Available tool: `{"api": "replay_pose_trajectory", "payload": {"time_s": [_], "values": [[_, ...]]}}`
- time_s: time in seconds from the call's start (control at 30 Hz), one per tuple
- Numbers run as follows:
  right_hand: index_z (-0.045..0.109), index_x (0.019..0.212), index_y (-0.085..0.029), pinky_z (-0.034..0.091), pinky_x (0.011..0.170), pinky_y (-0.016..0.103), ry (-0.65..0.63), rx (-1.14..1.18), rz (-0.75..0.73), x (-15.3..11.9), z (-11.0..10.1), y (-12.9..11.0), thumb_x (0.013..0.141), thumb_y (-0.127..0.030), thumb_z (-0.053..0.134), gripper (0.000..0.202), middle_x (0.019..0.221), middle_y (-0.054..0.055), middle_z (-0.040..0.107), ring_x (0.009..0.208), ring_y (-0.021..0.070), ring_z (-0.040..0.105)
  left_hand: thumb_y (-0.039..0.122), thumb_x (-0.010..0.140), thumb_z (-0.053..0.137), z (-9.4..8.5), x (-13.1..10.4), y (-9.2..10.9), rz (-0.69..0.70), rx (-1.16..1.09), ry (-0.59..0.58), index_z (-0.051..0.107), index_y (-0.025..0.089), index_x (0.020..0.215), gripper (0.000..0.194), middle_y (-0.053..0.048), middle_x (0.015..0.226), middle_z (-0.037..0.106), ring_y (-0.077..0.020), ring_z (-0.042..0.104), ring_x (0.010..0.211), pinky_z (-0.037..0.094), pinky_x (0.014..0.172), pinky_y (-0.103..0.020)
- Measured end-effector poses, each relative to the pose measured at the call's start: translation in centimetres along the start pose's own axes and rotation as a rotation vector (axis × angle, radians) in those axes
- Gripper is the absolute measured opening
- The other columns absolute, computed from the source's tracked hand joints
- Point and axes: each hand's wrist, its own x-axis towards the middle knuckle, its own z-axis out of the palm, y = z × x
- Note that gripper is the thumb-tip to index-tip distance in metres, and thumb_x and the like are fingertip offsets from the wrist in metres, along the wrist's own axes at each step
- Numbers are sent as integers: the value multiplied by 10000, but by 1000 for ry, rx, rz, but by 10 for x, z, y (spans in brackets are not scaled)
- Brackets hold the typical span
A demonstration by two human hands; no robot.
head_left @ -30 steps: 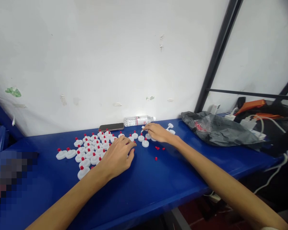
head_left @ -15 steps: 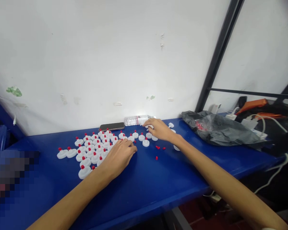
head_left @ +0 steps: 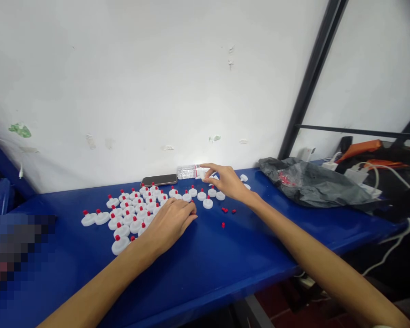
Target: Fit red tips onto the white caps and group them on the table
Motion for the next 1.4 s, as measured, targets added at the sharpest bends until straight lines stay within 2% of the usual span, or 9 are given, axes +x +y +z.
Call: {"api": "replay_pose_trajectory", "payload": {"time_s": [0.1, 0.27, 0.4, 0.47, 0.6, 0.7, 0.97, 1.23, 1.4], "values": [[734, 1242, -263, 495, 938, 366, -28, -9, 5, 1, -1, -5, 907, -182, 698, 346, 978, 28, 790, 976, 222, 722, 254, 1022, 554, -5, 1, 2, -13, -23, 74, 654, 190, 958, 135, -34, 884, 747, -205, 672, 813, 492, 839, -368], [766, 1165, -250, 499, 935, 362, -93, 68, 17, 0, -2, -16, 924, -273, 708, 249, 936, 25, 782, 965, 220, 718, 221, 987, 614, -9, 3, -1, -29, -14, 191, 697, 178, 1126, 169, -63, 1009, 763, -241, 691, 954, 515, 850, -381], [758, 1128, -238, 494, 974, 390, -85, 143, -33, -1, -2, -17, 905, -383, 733, 267, 1159, 71, 746, 1102, 240, 673, 250, 997, 599, -5, 4, -10, -37, -35, 251, 738, 170, 1088, 184, -70, 978, 762, -241, 691, 917, 514, 826, -385], [741, 1125, -230, 507, 968, 398, -142, 288, 25, -1, -3, -18, 911, -435, 716, 298, 1165, 76, 747, 1086, 237, 685, 280, 1002, 596, -5, 4, -14, -65, -71, 263, 753, 185, 1039, 188, -56, 949, 774, -235, 696, 882, 510, 806, -381], [708, 1150, -213, 540, 841, 356, -358, 628, 174, -1, -9, -21, 910, -496, 697, 372, 974, 65, 775, 920, 210, 723, 302, 976, 637, -9, 4, -16, -175, -157, 311, 775, 207, 1044, 181, -37, 946, 800, -229, 716, 844, 522, 776, -363], [718, 1128, -214, 518, 775, 317, -438, 686, 170, 0, -12, -24, 895, -488, 718, 359, 951, 57, 768, 873, 183, 693, 313, 962, 655, -15, 5, -11, -252, -253, 393, 787, 206, 1031, 184, -30, 954, 811, -212, 730, 830, 537, 776, -335], [728, 1103, -207, 514, 788, 325, -431, 643, 160, -1, -9, -26, 877, -480, 739, 354, 980, 64, 759, 885, 179, 678, 403, 928, 686, -27, 7, 1, -424, -473, 443, 798, 222, 1029, 236, -22, 998, 807, -165, 701, 692, 533, 632, -289], [748, 1061, -216, 521, 784, 317, -415, 652, 125, -1, -9, -27, 850, -433, 771, 303, 962, 49, 753, 870, 168, 680, 357, 952, 656, -26, 5, 0, -321, -458, 435, 790, 222, 994, 195, -11, 877, 778, -127, 669, 604, 515, 566, -254], [764, 1070, -222, 544, 813, 322, -419, 668, 157, -2, -6, -31, 839, -433, 781, 314, 983, 55, 766, 909, 182, 696, 340, 942, 664, -23, 5, -1, -335, -429, 430, 774, 202, 1109, 244, -23, 846, 789, -150, 691, 610, 530, 565, -265]]}}
